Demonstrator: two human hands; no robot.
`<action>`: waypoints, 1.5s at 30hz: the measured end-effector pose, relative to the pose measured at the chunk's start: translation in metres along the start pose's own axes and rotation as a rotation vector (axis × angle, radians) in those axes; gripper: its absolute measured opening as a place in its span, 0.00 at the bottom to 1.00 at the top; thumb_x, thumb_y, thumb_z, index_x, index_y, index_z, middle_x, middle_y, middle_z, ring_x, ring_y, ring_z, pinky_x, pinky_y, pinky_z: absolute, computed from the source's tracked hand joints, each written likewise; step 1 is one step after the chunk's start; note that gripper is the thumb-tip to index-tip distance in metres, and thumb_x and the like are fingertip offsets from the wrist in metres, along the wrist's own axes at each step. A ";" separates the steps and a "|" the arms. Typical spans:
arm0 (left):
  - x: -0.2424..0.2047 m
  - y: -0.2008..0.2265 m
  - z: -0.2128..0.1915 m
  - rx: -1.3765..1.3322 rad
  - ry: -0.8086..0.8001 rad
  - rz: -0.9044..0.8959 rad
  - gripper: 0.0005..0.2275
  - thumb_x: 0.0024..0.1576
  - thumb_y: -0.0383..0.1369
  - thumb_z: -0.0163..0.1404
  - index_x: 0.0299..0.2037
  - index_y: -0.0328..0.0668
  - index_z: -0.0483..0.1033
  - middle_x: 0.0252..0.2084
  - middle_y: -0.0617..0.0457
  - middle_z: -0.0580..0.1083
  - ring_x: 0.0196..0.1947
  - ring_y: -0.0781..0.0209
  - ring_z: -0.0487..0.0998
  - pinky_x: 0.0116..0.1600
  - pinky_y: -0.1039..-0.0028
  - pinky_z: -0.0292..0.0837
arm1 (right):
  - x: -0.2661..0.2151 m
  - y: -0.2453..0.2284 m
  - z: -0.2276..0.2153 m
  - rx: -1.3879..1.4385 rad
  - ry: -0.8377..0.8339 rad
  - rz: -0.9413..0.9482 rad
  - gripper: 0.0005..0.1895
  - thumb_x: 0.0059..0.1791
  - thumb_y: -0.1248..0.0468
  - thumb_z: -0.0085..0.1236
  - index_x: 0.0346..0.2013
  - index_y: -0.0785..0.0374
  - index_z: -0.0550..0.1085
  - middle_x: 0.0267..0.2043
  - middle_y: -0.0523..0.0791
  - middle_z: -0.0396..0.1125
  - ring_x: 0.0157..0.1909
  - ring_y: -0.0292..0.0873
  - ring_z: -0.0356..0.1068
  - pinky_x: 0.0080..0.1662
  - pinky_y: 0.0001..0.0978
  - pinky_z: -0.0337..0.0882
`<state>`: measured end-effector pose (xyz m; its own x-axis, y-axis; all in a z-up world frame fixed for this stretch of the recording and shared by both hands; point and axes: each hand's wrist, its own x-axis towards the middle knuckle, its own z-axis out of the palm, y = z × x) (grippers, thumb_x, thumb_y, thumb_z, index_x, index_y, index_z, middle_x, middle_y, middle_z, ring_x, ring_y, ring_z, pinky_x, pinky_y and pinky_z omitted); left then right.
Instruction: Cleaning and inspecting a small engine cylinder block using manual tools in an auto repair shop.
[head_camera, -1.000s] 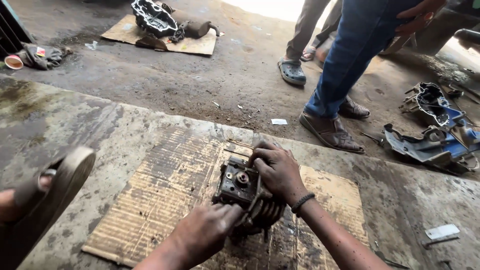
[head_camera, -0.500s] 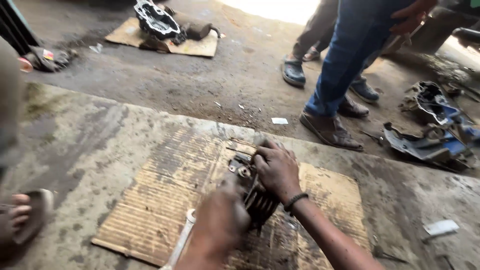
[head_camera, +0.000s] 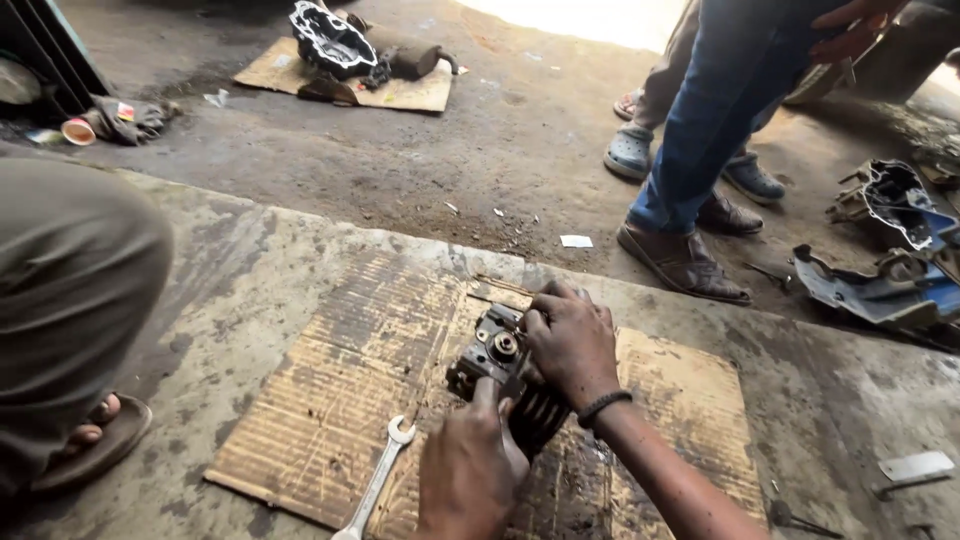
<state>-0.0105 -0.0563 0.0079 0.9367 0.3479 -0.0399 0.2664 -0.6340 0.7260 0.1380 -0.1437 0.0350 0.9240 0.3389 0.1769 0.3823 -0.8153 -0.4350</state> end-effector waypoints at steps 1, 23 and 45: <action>0.002 0.002 0.003 0.063 -0.018 0.006 0.09 0.60 0.22 0.42 0.49 0.32 0.69 0.28 0.42 0.76 0.22 0.54 0.81 0.20 0.71 0.81 | 0.002 0.001 -0.002 -0.011 0.012 -0.007 0.15 0.48 0.57 0.48 0.38 0.59 0.81 0.51 0.42 0.71 0.55 0.48 0.68 0.63 0.50 0.58; 0.012 0.011 -0.076 0.336 -0.072 -0.045 0.07 0.62 0.25 0.44 0.46 0.35 0.74 0.32 0.40 0.78 0.29 0.49 0.81 0.33 0.64 0.74 | 0.041 -0.040 0.041 -0.244 0.015 -0.141 0.13 0.47 0.55 0.51 0.33 0.56 0.81 0.44 0.43 0.71 0.53 0.48 0.68 0.59 0.49 0.58; -0.011 0.012 -0.046 0.230 -0.096 -0.028 0.07 0.63 0.31 0.46 0.44 0.35 0.71 0.35 0.37 0.79 0.39 0.38 0.82 0.45 0.50 0.79 | 0.027 -0.027 0.020 -0.177 -0.018 -0.062 0.16 0.47 0.54 0.49 0.39 0.52 0.83 0.48 0.39 0.72 0.53 0.44 0.69 0.62 0.43 0.58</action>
<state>-0.0280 -0.0356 0.0487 0.9426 0.3074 -0.1305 0.3269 -0.7695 0.5487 0.1524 -0.1030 0.0341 0.8992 0.3979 0.1817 0.4343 -0.8621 -0.2611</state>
